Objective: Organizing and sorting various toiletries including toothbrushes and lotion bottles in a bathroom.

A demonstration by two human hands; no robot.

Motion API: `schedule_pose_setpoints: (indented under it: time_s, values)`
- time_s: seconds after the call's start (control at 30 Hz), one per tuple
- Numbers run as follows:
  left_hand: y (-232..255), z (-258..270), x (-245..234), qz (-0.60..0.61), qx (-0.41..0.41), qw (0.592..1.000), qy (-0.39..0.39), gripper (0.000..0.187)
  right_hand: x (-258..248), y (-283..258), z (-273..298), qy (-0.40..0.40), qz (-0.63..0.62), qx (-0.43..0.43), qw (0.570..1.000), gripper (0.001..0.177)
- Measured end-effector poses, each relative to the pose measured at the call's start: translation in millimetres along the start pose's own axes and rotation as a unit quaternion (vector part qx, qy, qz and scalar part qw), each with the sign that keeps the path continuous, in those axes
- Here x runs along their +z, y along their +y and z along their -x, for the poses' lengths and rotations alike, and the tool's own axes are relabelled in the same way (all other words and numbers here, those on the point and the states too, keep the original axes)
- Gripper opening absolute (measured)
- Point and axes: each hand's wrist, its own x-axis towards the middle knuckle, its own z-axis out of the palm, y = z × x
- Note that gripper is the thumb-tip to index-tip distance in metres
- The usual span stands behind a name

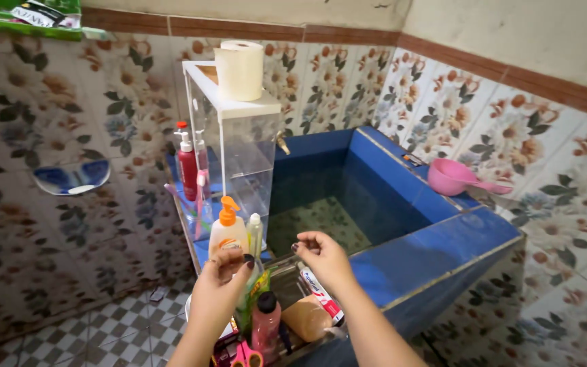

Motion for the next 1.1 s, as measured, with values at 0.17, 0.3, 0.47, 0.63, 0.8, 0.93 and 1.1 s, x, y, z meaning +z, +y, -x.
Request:
schedule_pose_setpoints:
  time_s: [0.17, 0.3, 0.47, 0.63, 0.8, 0.93, 1.1]
  values:
    - [3.1, 4.8, -7.5, -0.036, -0.023, 0.999, 0.011, 0.038, 14.9, 50.9, 3.3, -0.030, -0.009, 0.029, 0.999, 0.029]
    - [-23.7, -1.8, -13.8, 0.022, -0.001, 1.000, -0.002, 0.038, 25.3, 93.1, 6.6, -0.056, 0.030, 0.035, 0.997, 0.025]
    - [-23.2, 1.2, -18.3, -0.052, -0.044, 0.998, 0.007, 0.038, 33.9, 119.7, 10.7, -0.073, 0.091, 0.072, 0.991, 0.040]
    - [-53.9, 1.7, -25.2, -0.077, -0.041, 0.996, 0.028, 0.038, 38.8, 125.7, 17.1, -0.105, 0.166, 0.064, 0.978, 0.049]
    - [-88.4, 2.0, -37.0, -0.088, -0.069, 0.994, 0.012, 0.039, 50.2, 90.6, 27.0, -0.160, 0.248, 0.109, 0.949, 0.031]
    - [-108.8, 3.8, -44.3, -0.083, -0.068, 0.994, 0.002, 0.039, 61.0, 71.8, 36.1, -0.135, 0.162, 0.206, 0.956, 0.031]
    - [-133.1, -0.6, -47.6, 0.021, -0.117, 0.993, -0.009, 0.041, 64.6, 49.3, 30.4, -0.188, 0.401, 0.204, 0.873, 0.035]
